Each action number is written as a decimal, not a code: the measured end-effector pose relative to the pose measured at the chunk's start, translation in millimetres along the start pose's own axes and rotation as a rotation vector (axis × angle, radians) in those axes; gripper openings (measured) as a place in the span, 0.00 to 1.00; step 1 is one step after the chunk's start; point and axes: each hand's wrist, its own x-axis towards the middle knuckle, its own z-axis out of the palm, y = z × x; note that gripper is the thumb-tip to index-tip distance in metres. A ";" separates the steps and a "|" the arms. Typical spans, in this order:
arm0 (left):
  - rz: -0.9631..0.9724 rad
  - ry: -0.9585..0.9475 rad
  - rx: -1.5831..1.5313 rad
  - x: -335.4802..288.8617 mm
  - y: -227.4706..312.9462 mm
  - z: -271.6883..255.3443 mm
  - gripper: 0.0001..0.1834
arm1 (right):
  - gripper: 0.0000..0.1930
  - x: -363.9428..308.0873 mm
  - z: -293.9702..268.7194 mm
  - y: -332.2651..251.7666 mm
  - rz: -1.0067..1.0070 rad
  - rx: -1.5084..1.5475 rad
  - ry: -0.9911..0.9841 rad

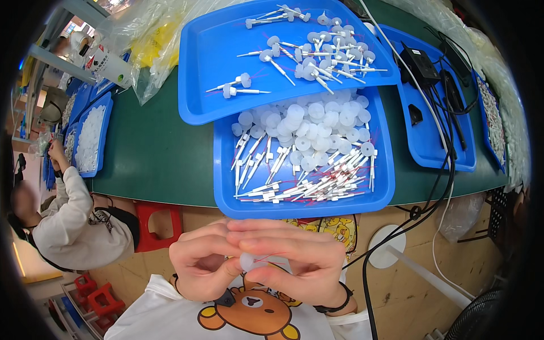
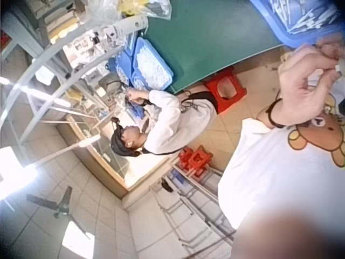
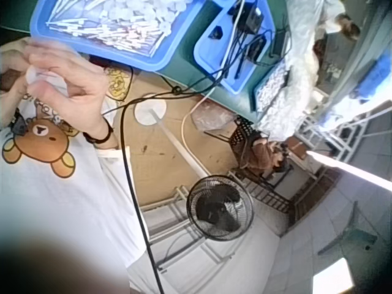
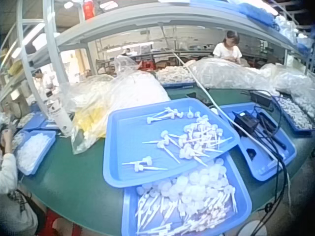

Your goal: The person repeatedly picks small white plastic caps and rod-like components from blue trays and presses them together by hand, placing the assembled units into a tray. The process continues throughout the clip with consistent hand movements and no tools used.

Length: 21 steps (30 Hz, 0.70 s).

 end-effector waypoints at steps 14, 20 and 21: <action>-0.121 -0.077 0.417 23.6 -7.7 -36.4 0.15 | 0.17 27.2 -13.1 -23.5 0.092 -0.279 0.211; -0.034 -0.025 0.596 26.0 -10.5 -37.8 0.11 | 0.22 90.4 -22.0 -40.1 -0.133 -0.852 0.272; -0.043 -0.029 0.602 25.2 -10.3 -38.8 0.10 | 0.22 92.4 -24.4 -41.2 -0.154 -1.061 0.238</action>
